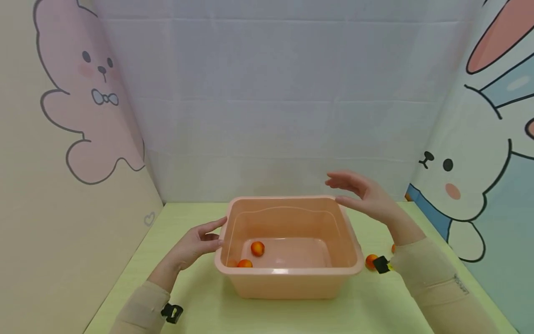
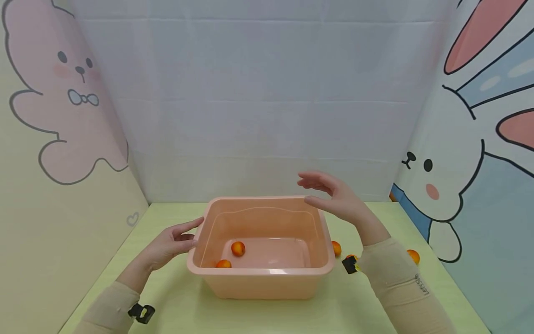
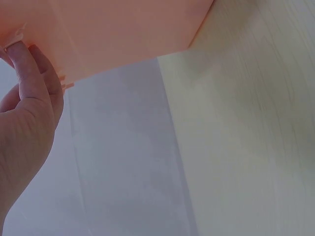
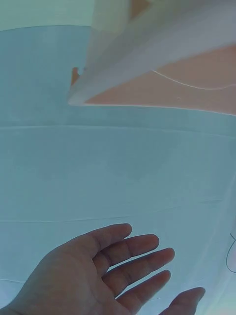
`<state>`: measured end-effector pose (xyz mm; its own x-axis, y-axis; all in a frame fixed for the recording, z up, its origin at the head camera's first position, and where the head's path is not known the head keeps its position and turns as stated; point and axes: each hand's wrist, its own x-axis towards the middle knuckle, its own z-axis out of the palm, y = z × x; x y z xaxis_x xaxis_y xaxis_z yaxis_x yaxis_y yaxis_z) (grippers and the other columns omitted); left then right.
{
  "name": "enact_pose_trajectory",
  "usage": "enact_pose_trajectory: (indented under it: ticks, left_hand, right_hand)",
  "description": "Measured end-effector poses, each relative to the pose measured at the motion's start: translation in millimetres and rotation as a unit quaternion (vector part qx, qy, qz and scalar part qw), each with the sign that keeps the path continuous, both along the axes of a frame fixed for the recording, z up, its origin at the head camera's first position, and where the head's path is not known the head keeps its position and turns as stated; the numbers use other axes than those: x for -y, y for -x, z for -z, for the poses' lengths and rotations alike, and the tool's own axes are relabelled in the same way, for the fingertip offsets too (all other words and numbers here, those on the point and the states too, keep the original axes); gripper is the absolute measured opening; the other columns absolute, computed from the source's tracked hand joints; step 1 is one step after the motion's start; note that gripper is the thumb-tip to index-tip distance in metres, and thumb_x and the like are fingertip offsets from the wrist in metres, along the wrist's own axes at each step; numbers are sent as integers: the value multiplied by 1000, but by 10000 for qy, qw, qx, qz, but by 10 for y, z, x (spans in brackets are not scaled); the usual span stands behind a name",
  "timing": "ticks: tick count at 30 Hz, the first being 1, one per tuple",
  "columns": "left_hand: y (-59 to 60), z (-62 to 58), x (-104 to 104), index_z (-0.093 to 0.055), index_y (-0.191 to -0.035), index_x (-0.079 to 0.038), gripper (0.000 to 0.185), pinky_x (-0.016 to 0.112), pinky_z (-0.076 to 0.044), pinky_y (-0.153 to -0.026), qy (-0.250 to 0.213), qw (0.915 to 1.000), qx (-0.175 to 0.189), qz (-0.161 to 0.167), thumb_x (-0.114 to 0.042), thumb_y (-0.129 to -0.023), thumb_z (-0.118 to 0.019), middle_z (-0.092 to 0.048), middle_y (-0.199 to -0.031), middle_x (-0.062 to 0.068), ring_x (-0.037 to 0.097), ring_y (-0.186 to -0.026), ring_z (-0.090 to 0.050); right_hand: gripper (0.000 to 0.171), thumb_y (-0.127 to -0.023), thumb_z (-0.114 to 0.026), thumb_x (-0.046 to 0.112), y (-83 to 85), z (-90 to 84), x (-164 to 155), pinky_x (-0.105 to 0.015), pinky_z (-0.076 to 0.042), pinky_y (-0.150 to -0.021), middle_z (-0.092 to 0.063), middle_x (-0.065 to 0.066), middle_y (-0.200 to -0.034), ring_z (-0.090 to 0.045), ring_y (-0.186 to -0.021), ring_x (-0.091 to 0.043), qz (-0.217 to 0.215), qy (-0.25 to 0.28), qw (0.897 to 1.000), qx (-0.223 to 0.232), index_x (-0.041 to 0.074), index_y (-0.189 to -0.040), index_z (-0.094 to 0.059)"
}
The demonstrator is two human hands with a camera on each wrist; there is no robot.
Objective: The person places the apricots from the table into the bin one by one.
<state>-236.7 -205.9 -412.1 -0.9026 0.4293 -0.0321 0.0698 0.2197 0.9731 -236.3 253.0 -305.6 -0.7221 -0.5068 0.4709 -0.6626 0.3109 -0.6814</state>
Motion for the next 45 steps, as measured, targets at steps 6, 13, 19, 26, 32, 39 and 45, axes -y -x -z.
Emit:
enact_pose_trajectory:
  ticks: [6,13,19,26,32,39,45]
  left_hand:
    - [-14,-3,13,-39,-152,-7,70,33,-55,-87,-64,10000,-28,-21,-14,-91,-73,-48,-142,20,22,-101,-59]
    - [-20,-6,18,-39,-152,-7,70,32,-55,-86,-85,10000,6,-39,-14,-91,-73,-51,-138,19,21,-100,-59]
    - [2,-3,28,-38,-152,-6,70,31,-55,-86,-200,9998,21,47,-12,-91,-72,-51,-136,21,20,-98,-58]
    - [17,-5,23,-38,-152,-6,70,32,-55,-87,-205,9997,49,83,-12,-92,-72,-47,-141,23,21,-99,-59]
    - [34,1,25,-37,-152,-5,70,33,-55,-88,-261,9995,95,114,-11,-92,-71,-44,-144,24,21,-101,-59]
    - [33,2,22,-36,-152,-5,70,32,-54,-87,-269,9995,89,116,-11,-92,-71,-45,-143,24,20,-100,-59]
    - [25,-1,14,-36,-152,-4,70,32,-55,-87,-261,9995,94,120,-11,-92,-71,-47,-140,23,20,-100,-59]
  right_hand:
    - [53,-92,-65,-4,-138,170,-225,-16,-46,-94,-59,-16,-131,-56,-118,-8,484,55,9988,58,4,-143,-49]
    - [51,-93,-65,-1,-246,439,-488,-11,-45,-91,-61,-12,-128,-53,-115,4,1186,-69,9929,14,0,-141,-49]
    - [52,-94,-66,5,-315,690,-739,-7,-41,-89,-60,-2,-127,-51,-113,8,1734,-118,9847,138,2,-143,-48]
    - [56,-97,-65,13,-389,998,-1090,-4,-38,-87,-52,23,-125,-46,-111,15,2405,-93,9692,528,5,-148,-42]
    - [57,-98,-64,15,-449,1195,-1372,0,-34,-86,-49,30,-121,-42,-109,19,2935,-104,9549,443,4,-149,-40]
    - [62,-99,-64,21,-507,1329,-1564,3,-29,-85,-43,39,-116,-36,-104,24,3552,53,9331,554,8,-153,-36]
    - [64,-99,-64,22,-526,1487,-1704,4,-23,-90,-41,39,-118,-35,-105,23,3805,239,9226,582,10,-154,-34]
